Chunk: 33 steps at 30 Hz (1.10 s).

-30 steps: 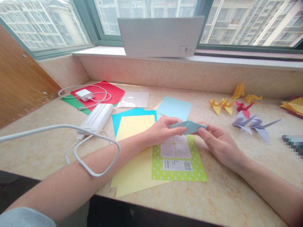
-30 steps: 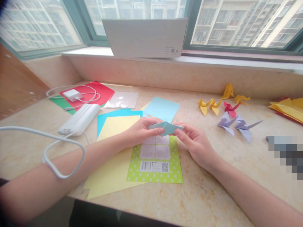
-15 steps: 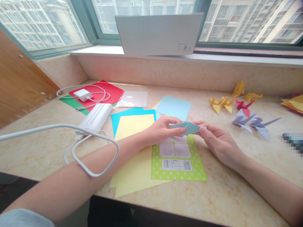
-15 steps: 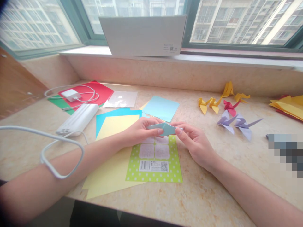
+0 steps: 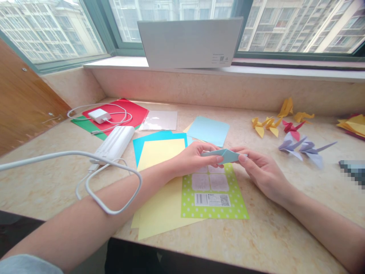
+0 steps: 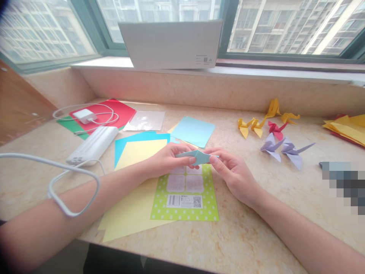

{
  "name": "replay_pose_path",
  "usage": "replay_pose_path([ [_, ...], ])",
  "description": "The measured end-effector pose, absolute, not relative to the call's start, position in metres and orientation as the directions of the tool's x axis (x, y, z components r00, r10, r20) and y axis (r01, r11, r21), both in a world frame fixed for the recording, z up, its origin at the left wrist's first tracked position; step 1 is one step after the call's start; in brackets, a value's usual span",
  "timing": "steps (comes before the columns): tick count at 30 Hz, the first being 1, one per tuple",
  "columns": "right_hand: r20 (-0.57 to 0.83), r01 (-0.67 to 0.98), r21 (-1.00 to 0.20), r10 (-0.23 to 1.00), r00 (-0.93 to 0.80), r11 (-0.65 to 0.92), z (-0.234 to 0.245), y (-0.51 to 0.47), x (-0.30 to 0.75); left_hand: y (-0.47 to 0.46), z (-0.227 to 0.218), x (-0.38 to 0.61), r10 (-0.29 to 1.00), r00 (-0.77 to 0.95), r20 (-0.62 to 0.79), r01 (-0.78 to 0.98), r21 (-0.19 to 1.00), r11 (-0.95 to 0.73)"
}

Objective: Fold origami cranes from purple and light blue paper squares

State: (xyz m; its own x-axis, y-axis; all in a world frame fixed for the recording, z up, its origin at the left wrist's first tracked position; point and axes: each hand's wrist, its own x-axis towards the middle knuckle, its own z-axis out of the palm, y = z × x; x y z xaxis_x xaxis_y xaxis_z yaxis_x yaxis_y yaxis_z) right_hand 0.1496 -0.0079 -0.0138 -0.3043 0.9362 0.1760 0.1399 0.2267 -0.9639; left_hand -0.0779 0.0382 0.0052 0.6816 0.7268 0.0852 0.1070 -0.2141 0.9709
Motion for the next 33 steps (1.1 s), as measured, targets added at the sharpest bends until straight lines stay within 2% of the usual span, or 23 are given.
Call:
replay_pose_path([
  [9, 0.187, 0.145, -0.96, 0.936, -0.299, 0.238, -0.0118, -0.0077, 0.1488, 0.0382, 0.005, -0.0771, 0.723, 0.684, 0.095, 0.076, 0.977, -0.201],
  [16, 0.173, 0.25, -0.939, 0.952, -0.253, 0.237, -0.0102, -0.0074, 0.1476, 0.0388, 0.0023, -0.0775, 0.71, 0.698, 0.097, 0.051, 0.982, -0.184],
  [25, 0.11, 0.353, -0.922, 0.982, -0.152, 0.158, -0.0113, -0.0074, 0.1499, 0.0394, -0.0035, -0.0765, 0.707, 0.705, 0.059, -0.038, 0.998, -0.045],
  [33, 0.104, 0.39, -0.908, 0.985, -0.136, 0.15, -0.0114, -0.0082, 0.1499, 0.0398, -0.0043, -0.0787, 0.682, 0.73, 0.046, 0.013, 0.997, -0.081],
])
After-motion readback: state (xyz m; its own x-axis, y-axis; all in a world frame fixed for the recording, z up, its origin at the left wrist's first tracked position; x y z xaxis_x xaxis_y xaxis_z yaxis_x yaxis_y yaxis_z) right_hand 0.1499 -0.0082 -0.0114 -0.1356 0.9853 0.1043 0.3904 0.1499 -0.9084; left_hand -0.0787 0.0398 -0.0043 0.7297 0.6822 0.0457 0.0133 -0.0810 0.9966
